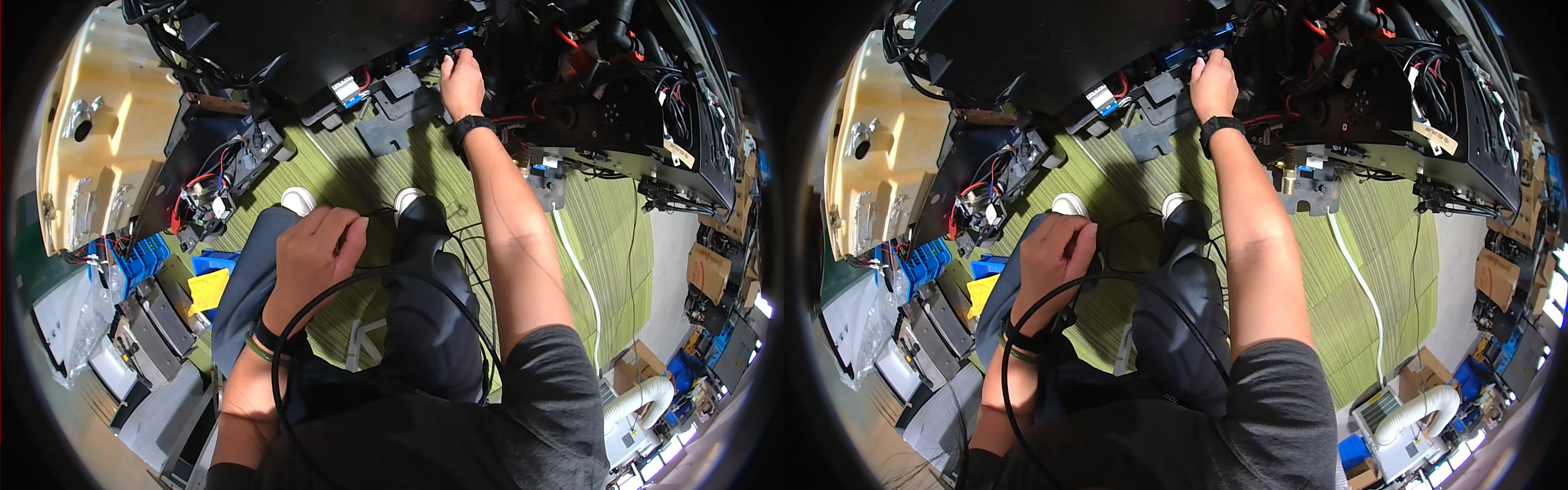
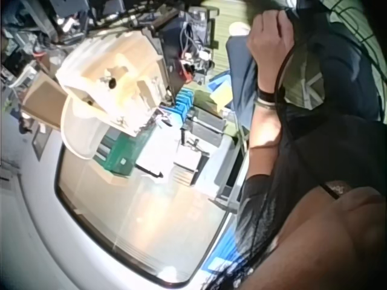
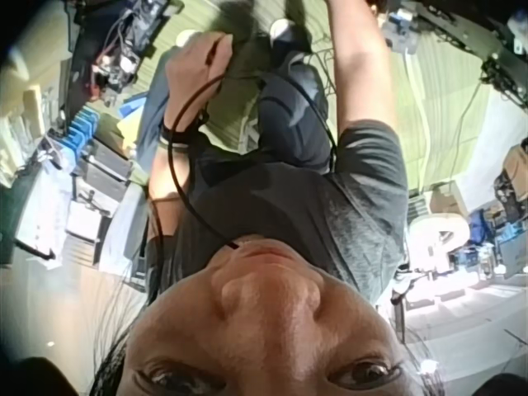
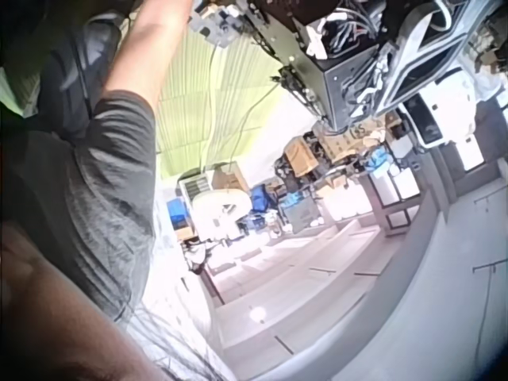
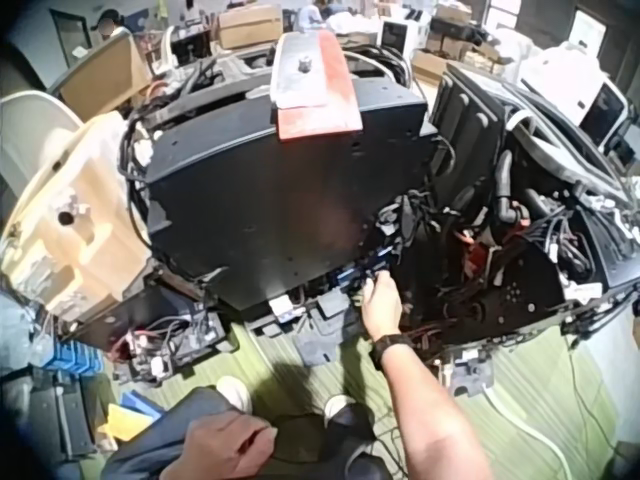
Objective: The recorder is performing internal wiring and component assembly on a large electromechanical unit.
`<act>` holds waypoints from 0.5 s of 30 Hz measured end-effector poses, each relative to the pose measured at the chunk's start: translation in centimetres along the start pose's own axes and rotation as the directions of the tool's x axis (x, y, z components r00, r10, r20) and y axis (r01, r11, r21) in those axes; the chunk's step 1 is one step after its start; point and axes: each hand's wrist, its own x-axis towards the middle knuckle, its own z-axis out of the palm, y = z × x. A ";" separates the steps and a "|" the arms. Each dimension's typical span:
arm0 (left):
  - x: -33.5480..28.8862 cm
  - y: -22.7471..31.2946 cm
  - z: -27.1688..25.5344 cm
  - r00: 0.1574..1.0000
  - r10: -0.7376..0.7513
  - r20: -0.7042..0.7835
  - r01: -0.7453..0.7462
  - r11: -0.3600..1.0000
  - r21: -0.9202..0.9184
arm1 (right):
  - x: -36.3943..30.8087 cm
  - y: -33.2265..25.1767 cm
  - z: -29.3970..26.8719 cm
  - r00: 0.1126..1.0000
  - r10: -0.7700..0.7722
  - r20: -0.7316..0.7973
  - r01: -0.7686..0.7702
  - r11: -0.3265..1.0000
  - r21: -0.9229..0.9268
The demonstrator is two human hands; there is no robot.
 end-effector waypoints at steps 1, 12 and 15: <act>0.0 0.0 0.0 1.000 -0.004 -0.001 0.004 1.000 -0.001 | 0.0 0.0 0.1 1.000 0.004 0.003 -0.004 1.000 -0.012; -0.1 0.0 0.0 1.000 0.004 -0.014 -0.004 1.000 -0.002 | 0.1 0.2 0.4 0.999 -0.041 0.034 0.043 0.996 -0.078; 0.0 0.0 0.1 1.000 -0.012 -0.008 0.012 1.000 -0.009 | 0.1 0.3 0.4 0.999 -0.034 0.025 0.035 0.998 -0.052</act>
